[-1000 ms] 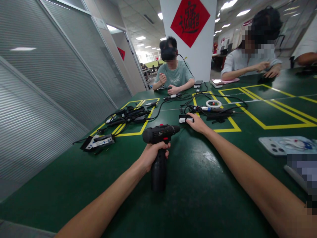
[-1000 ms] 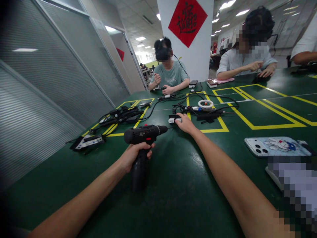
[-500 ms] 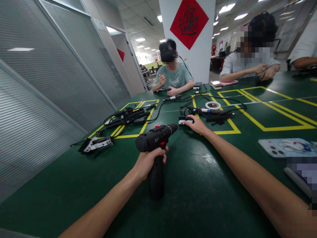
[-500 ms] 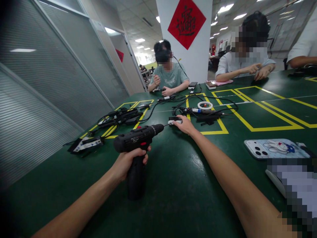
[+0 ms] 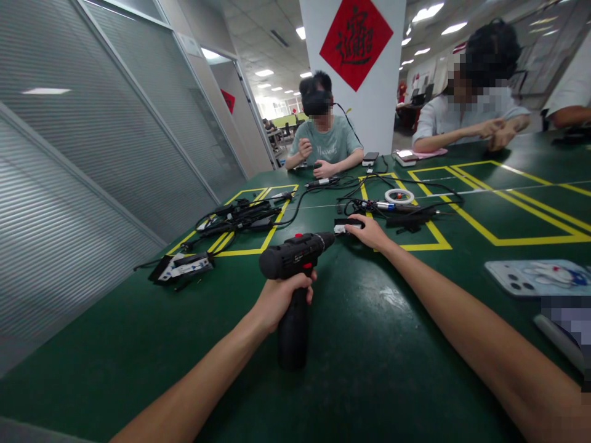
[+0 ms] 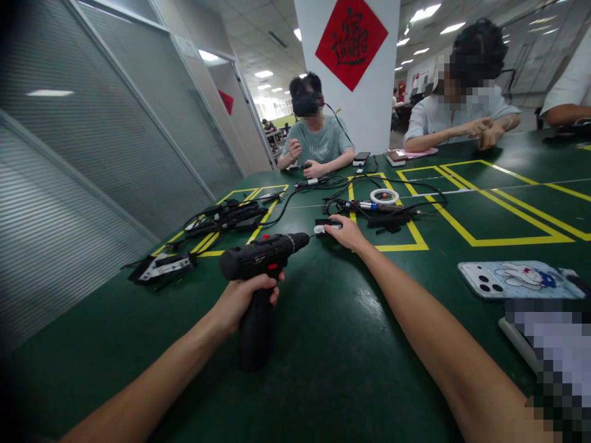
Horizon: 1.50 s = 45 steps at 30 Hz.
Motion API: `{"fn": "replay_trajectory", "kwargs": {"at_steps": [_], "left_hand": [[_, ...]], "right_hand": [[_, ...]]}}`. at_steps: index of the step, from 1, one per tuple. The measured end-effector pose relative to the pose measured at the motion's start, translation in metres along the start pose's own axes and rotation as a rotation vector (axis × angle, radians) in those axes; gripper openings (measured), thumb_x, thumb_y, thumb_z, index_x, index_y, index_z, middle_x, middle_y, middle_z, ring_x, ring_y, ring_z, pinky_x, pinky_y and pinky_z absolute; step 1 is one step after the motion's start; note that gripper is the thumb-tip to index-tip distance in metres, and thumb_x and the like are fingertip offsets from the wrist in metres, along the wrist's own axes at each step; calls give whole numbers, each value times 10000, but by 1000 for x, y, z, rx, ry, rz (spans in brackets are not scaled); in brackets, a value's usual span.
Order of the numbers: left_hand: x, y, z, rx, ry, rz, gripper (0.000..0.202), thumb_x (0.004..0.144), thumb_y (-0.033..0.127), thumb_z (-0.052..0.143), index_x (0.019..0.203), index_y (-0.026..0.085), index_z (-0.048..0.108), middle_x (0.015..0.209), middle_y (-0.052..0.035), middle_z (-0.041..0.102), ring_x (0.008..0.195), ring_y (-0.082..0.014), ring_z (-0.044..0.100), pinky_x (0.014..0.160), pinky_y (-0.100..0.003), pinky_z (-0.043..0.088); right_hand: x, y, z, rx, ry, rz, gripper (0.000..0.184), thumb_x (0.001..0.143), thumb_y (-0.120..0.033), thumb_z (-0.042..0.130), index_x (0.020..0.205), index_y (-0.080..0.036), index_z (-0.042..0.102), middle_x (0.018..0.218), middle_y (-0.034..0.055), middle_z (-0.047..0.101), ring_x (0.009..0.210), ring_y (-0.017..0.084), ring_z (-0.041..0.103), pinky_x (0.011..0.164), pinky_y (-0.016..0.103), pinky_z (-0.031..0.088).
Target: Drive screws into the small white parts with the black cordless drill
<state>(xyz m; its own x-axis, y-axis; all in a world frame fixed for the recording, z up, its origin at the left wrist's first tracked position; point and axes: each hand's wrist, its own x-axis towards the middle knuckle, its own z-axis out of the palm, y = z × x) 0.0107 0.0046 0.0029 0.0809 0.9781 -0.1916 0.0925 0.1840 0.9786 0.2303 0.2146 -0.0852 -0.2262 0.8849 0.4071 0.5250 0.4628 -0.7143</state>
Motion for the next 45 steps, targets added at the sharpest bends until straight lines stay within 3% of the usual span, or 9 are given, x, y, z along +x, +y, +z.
{"fn": "replay_trajectory", "kwargs": {"at_steps": [11,17,23,45], "left_hand": [[2,1,1,-38,-5,-2,193,715,237,582,859,123,641,556,-17,569,530,-148,526,535,-252,396],[3,3,4,-34,-23,21,161,710,196,577,847,133,635,653,-20,599,543,-127,527,559,-249,408],[4,3,5,-6,-34,-2,183,702,216,571,843,122,641,552,-18,567,525,-142,514,524,-240,385],[3,1,5,7,-39,0,120,738,185,556,833,132,608,611,-8,570,544,-114,512,555,-235,387]], "right_hand": [[1,5,5,16,-32,-10,418,837,-382,598,1217,-207,598,1196,80,631,1057,223,599,945,360,453],[1,4,3,16,-37,-15,433,838,-397,594,1225,-203,595,1221,84,618,1094,228,584,973,367,435],[2,6,4,16,-38,-7,432,834,-394,601,1227,-215,596,1227,75,616,1108,226,579,982,374,432],[3,9,5,47,-37,11,457,817,-415,614,1226,-211,605,1224,81,619,1091,230,585,979,377,434]]}}
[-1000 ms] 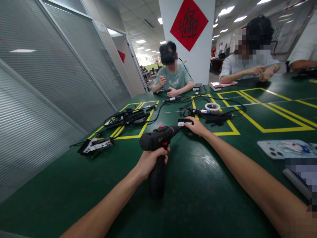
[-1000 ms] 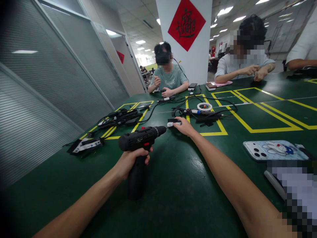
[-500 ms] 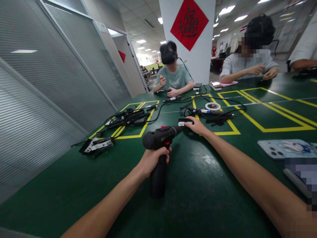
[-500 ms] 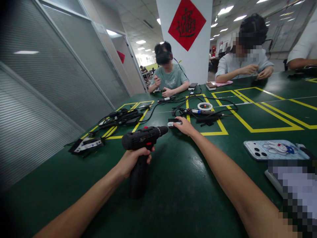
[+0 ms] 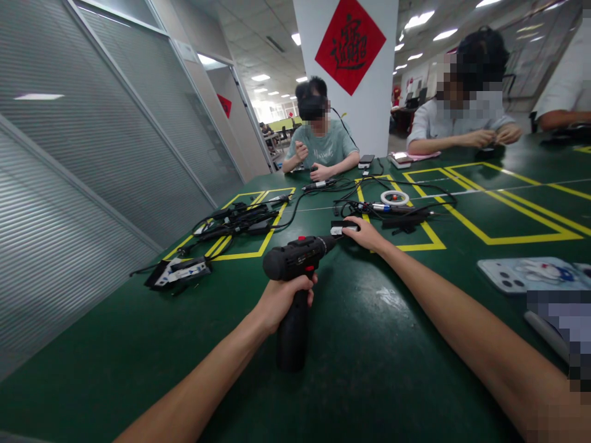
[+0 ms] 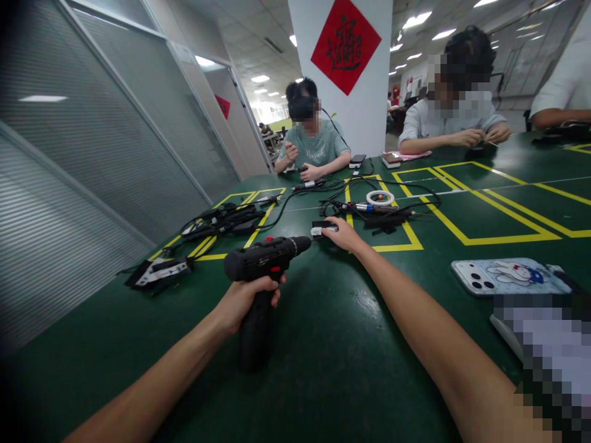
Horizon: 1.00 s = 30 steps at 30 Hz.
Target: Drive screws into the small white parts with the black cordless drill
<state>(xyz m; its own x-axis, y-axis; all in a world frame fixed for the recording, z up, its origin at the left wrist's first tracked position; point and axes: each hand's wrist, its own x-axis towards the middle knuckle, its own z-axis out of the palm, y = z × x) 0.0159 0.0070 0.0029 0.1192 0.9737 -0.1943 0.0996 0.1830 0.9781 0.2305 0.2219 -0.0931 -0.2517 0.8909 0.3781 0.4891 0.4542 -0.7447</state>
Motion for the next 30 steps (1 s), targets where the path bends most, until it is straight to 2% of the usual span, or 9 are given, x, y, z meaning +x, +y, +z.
{"fn": "replay_trajectory", "kwargs": {"at_steps": [15,23,30], "left_hand": [[-2,1,1,-16,-4,-7,127,736,176,558,842,128,610,634,-6,572,545,-107,512,548,-230,384],[-3,2,1,-27,10,-15,122,735,180,562,836,130,608,635,-6,573,543,-109,511,551,-234,381],[-2,-1,-1,-12,-25,12,147,747,191,563,870,128,614,656,-14,574,561,-119,514,558,-244,383]], "right_hand": [[2,6,2,23,8,-14,447,813,-429,617,1204,-214,615,1151,67,639,996,213,605,905,338,459],[2,6,1,14,2,-4,444,810,-426,616,1203,-222,618,1167,63,634,1009,213,601,921,339,453],[0,3,-2,21,-20,-16,452,808,-429,620,1210,-223,620,1189,63,632,1039,215,596,949,344,442]]}}
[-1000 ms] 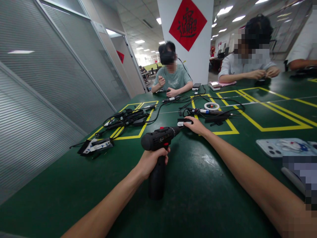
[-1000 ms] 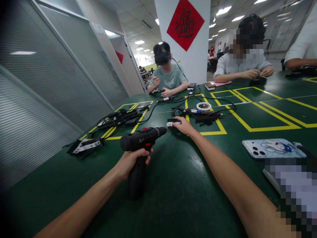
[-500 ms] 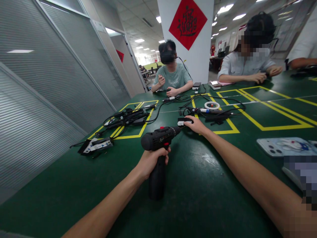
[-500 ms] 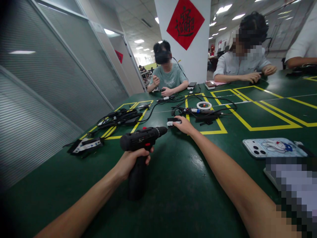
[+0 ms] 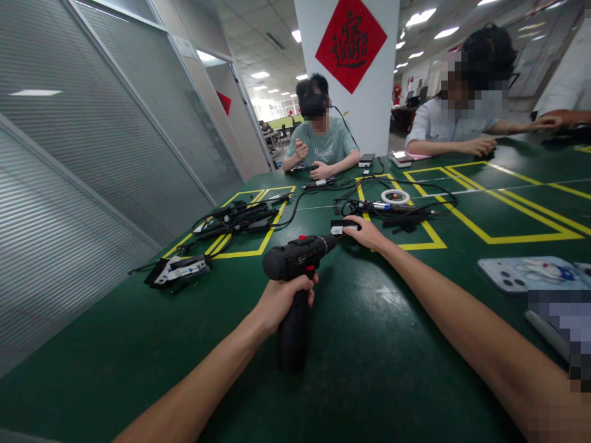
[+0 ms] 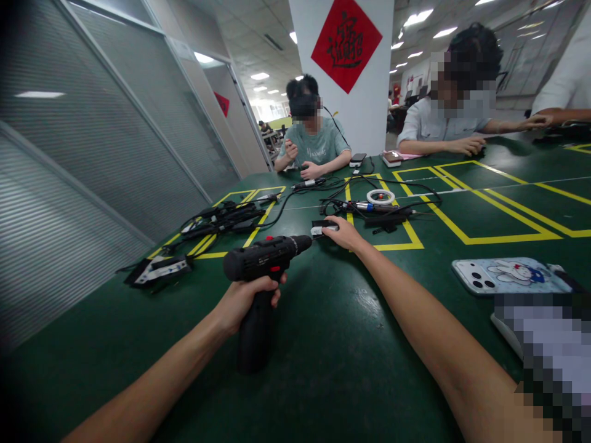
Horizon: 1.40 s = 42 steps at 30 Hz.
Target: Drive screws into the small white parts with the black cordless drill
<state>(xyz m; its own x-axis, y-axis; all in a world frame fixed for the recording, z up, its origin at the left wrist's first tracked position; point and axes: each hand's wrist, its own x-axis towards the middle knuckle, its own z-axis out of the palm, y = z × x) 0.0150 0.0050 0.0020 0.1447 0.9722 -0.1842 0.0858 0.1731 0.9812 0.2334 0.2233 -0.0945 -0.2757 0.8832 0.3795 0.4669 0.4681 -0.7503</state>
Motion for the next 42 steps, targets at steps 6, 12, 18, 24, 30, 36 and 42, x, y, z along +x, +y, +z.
{"fn": "replay_trajectory", "kwargs": {"at_steps": [6,12,18,24,30,36,42], "left_hand": [[0,2,2,-4,38,-34,136,730,183,555,845,131,606,585,-4,559,536,-121,511,554,-242,385],[0,4,3,-16,48,-41,133,716,180,559,832,131,604,587,-7,574,537,-121,519,559,-241,395],[-1,5,3,13,37,-22,123,722,194,565,825,138,606,590,-3,578,538,-122,519,558,-239,393],[2,4,0,54,14,-4,134,728,209,560,826,141,619,561,-7,571,544,-140,529,557,-245,398],[3,4,-1,18,32,8,136,705,211,590,808,131,625,648,-17,583,541,-131,529,547,-248,404],[3,1,-3,30,37,-2,164,734,216,571,862,130,626,578,-10,569,544,-137,526,549,-244,409],[3,2,-3,25,42,-15,171,729,221,570,857,126,629,572,-15,580,542,-135,526,543,-237,398]], "right_hand": [[0,-2,0,-9,1,15,458,807,-413,624,1219,-214,615,1192,68,635,1045,214,598,958,349,441],[-1,-2,0,-11,-1,3,454,812,-420,616,1215,-212,618,1200,73,633,1051,217,599,960,352,442],[-1,-3,1,-34,14,0,473,810,-438,618,1227,-215,612,1205,72,632,1058,220,597,969,355,440],[0,-3,0,-22,-5,-3,479,810,-429,614,1239,-215,608,1216,72,629,1069,225,594,978,359,435],[1,-3,0,-2,-21,7,468,802,-376,619,1245,-223,605,1220,57,627,1073,223,592,974,359,438],[2,-3,0,20,-27,12,466,801,-362,619,1246,-223,603,1237,53,623,1093,218,586,991,356,428],[2,-2,1,24,-16,14,464,799,-359,617,1242,-222,605,1232,51,626,1104,221,583,997,362,426]]}}
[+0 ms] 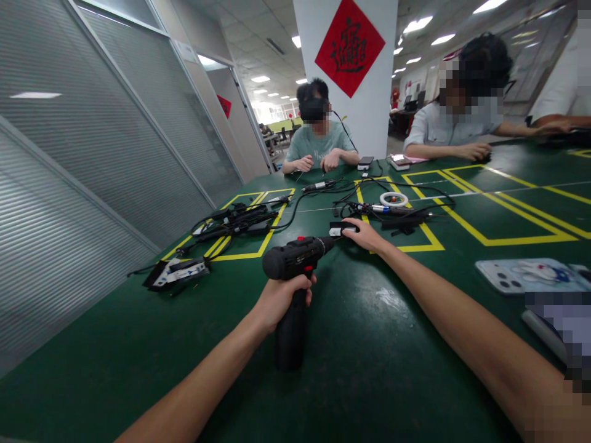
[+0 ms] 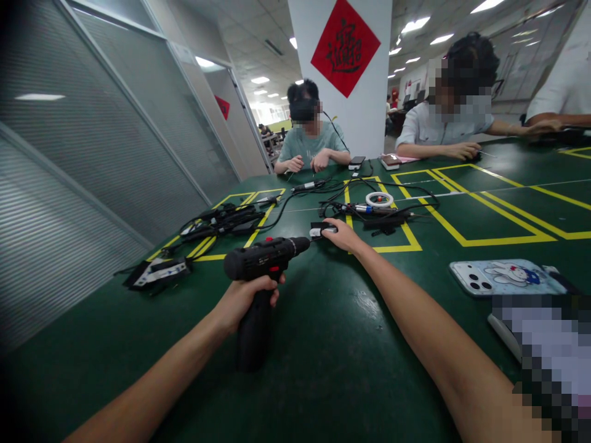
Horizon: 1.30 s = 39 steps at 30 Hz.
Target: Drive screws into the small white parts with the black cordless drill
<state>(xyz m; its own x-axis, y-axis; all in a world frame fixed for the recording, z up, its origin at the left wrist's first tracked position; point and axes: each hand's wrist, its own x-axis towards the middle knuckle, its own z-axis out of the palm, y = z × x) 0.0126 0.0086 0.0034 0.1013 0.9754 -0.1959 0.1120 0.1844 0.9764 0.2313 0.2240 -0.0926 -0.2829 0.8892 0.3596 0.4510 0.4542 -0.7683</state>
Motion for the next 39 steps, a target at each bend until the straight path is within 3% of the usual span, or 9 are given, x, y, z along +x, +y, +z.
{"fn": "replay_trajectory", "kwargs": {"at_steps": [39], "left_hand": [[-1,3,2,-21,1,-12,145,709,222,588,818,133,625,592,-9,573,535,-133,528,542,-244,406]], "right_hand": [[-2,-4,-2,-11,-2,3,470,806,-377,612,1250,-223,601,1250,52,616,1110,225,583,1004,363,423]]}}
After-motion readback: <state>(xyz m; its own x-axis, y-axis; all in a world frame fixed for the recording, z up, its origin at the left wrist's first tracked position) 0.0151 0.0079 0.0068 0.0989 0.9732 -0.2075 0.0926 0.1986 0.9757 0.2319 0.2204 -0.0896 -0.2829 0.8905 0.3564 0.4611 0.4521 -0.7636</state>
